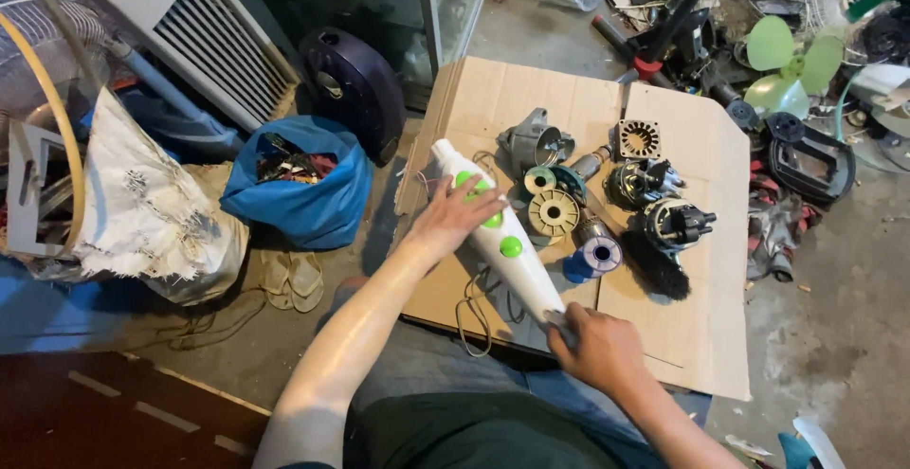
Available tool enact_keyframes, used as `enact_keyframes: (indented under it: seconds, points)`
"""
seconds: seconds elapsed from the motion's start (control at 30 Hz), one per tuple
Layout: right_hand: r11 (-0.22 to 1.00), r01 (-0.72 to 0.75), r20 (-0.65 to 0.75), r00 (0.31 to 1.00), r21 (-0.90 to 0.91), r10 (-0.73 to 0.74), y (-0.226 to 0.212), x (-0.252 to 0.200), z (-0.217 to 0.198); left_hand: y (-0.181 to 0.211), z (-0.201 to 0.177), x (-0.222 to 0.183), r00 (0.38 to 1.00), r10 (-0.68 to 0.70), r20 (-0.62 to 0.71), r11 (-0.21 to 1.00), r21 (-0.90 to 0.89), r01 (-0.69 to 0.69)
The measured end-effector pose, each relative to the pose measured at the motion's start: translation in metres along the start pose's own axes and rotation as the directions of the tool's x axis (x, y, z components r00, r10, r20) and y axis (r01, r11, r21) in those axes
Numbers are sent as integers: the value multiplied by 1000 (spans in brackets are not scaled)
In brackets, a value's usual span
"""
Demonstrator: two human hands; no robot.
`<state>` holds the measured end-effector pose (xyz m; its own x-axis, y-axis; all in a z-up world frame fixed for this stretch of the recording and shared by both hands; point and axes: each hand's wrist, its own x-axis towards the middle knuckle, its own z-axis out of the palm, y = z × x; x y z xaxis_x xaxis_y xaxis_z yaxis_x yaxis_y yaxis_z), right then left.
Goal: Adjusting and assembling internal motor components and wiring for a small household appliance.
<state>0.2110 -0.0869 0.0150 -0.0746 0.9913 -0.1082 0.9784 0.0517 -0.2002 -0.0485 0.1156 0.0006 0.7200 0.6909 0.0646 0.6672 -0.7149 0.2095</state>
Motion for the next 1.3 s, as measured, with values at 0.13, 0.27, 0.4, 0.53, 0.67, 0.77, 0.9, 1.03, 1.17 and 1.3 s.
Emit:
enact_keyframes:
  seconds: [0.13,0.27,0.4,0.53,0.67,0.77,0.9,1.03,1.17,1.3]
  points:
    - [995,11,-98,995,103,-1,-24,9,14,-14,23,-1,998,-63,3,997,50,63]
    - [988,0,-28,1000,158,4,-37,16,34,-24,55,-11,888,-326,-323,943,-43,331]
    - [974,2,65,998,228,-18,-50,24,36,-30,99,-21,724,-671,-157,663,-565,492]
    - [975,-29,242,970,221,-26,-59,43,38,-11,90,-8,673,-689,269,388,-647,656]
    - [971,39,228,969,235,-94,-71,50,32,17,60,6,697,-669,256,380,-689,618]
    - [951,63,253,957,303,-144,-73,49,11,15,73,18,661,-698,275,376,-645,665]
    - [917,38,270,950,396,-156,-62,41,-14,7,75,28,630,-716,301,382,-586,715]
    - [955,19,379,916,296,-135,-26,33,-6,3,51,24,670,-689,275,408,-617,673]
    - [967,12,428,896,253,-123,3,21,0,-16,58,29,726,-671,154,495,-636,592]
    - [971,-45,414,908,237,-59,19,9,0,-35,79,34,766,-643,18,597,-614,515]
